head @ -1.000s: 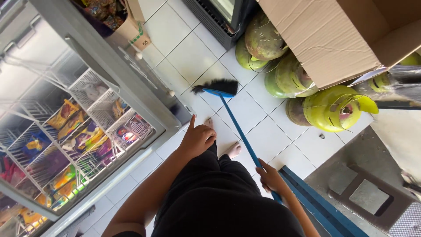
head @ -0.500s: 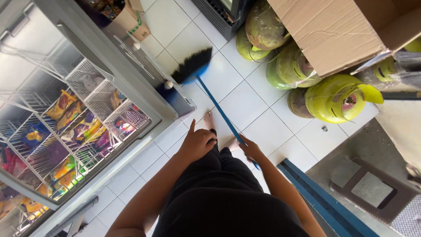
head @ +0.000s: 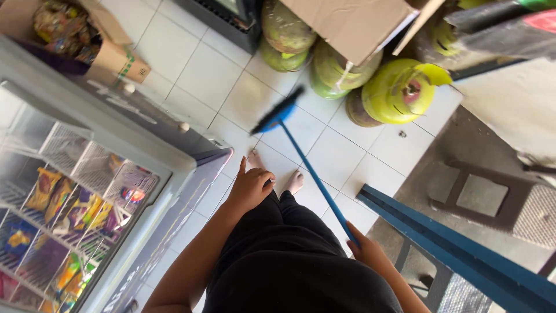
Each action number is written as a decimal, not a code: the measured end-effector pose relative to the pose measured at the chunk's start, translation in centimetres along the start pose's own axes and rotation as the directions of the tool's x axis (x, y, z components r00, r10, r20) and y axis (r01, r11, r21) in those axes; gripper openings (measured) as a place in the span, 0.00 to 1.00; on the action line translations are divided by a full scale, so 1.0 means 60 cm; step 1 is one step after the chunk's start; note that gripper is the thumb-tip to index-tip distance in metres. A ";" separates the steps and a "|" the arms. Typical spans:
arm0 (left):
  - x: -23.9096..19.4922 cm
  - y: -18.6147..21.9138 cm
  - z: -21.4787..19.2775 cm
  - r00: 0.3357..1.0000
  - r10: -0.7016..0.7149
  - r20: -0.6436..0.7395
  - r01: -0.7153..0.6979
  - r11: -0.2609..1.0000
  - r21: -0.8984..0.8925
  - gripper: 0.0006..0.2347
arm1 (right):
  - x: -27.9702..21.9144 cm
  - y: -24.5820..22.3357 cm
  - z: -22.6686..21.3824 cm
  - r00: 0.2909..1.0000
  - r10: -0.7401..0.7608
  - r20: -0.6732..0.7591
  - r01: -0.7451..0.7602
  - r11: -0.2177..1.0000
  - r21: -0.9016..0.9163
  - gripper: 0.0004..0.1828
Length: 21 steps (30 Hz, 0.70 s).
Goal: Sweeping the floor with a broom.
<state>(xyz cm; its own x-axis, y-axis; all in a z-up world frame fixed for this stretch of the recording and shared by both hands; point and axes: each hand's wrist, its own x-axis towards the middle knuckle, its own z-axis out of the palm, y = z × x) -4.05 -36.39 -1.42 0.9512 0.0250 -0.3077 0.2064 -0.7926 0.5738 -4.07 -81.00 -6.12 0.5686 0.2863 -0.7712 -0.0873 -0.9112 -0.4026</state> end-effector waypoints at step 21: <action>0.144 0.117 0.019 0.834 0.467 0.293 -0.507 0.859 0.074 0.07 | -0.096 -0.062 0.092 0.948 0.304 -0.093 -0.207 0.812 0.546 0.34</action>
<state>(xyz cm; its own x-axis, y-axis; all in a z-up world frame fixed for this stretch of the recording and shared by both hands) 5.36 -42.46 -0.93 0.8226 -0.5278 -0.2115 -0.3218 -0.7387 0.5922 -11.52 -77.63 -2.88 0.5888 -0.0337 -0.8075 -0.6350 -0.6375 -0.4364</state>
